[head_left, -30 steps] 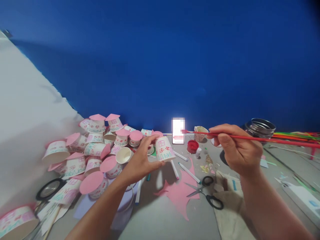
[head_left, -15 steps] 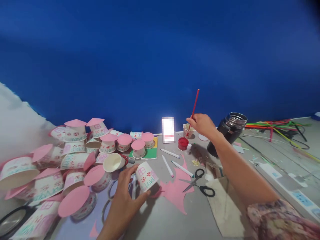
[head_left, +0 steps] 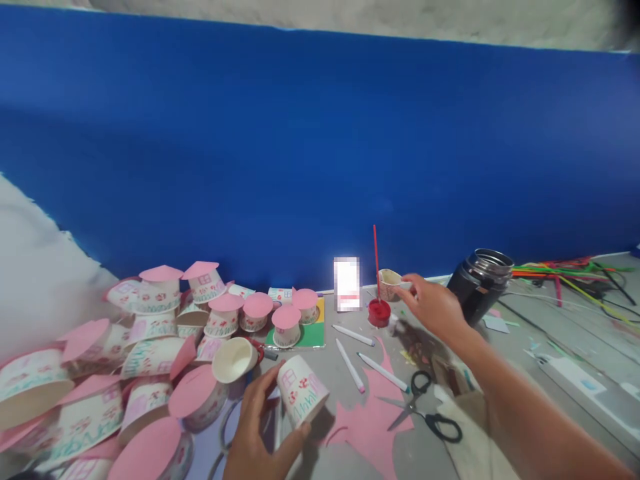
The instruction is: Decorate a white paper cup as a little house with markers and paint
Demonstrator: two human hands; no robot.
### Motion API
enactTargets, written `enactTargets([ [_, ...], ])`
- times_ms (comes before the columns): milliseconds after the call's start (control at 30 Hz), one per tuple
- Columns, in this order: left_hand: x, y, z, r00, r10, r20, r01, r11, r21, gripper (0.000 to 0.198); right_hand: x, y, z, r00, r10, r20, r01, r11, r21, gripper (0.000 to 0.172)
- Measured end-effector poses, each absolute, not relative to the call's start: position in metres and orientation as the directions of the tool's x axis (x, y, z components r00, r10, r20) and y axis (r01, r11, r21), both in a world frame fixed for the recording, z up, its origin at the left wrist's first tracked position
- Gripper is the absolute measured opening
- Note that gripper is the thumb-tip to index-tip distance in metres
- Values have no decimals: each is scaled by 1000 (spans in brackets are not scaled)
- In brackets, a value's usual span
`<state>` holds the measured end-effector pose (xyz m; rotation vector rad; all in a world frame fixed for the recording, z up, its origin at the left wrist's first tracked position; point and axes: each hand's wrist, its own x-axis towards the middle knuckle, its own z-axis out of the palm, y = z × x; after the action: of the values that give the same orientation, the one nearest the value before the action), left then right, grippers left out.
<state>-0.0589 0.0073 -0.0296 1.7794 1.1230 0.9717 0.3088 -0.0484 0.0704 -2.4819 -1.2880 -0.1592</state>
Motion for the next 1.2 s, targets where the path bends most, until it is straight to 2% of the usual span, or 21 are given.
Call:
enactTargets([
  [100,-60,11,-25,295,923,249,350,-347,870,68,283,-114,52,470,842,266,875,-405,-266,22],
  [167,-57,10,-16,312,889,334,385,-440,811,64,263,-149,36,214,879,425,949,-84,-304,32],
  [200,-54,9,-11,320,873,367,399,-476,784,61,253,-161,28,123,879,461,957,18,-290,36],
  [267,-47,5,-4,341,847,408,389,-522,759,59,237,-171,12,-4,880,475,958,139,-250,42],
  [367,-38,-3,-3,388,804,451,327,-577,748,57,225,-158,-10,-102,878,468,945,232,-230,48],
  [533,-31,-9,-18,458,750,477,309,-637,706,68,232,-127,-33,-148,810,567,934,303,-188,49],
  [667,-33,-6,-28,439,674,594,326,-736,593,73,243,-127,-48,-139,753,644,925,331,-188,43],
  [833,-35,-11,-28,494,629,600,316,-773,550,76,246,-129,-57,-135,726,675,916,350,-194,21],
  [1000,-31,-21,-30,542,573,615,328,-818,473,86,242,-128,-56,-139,727,672,915,353,-193,38],
  [1067,-30,-23,-34,542,560,627,366,-829,424,84,243,-128,-55,-126,728,674,919,342,-198,42],
  [1200,-29,-23,-42,516,533,671,437,-837,329,74,249,-128,-57,-47,744,667,939,260,-225,35],
])
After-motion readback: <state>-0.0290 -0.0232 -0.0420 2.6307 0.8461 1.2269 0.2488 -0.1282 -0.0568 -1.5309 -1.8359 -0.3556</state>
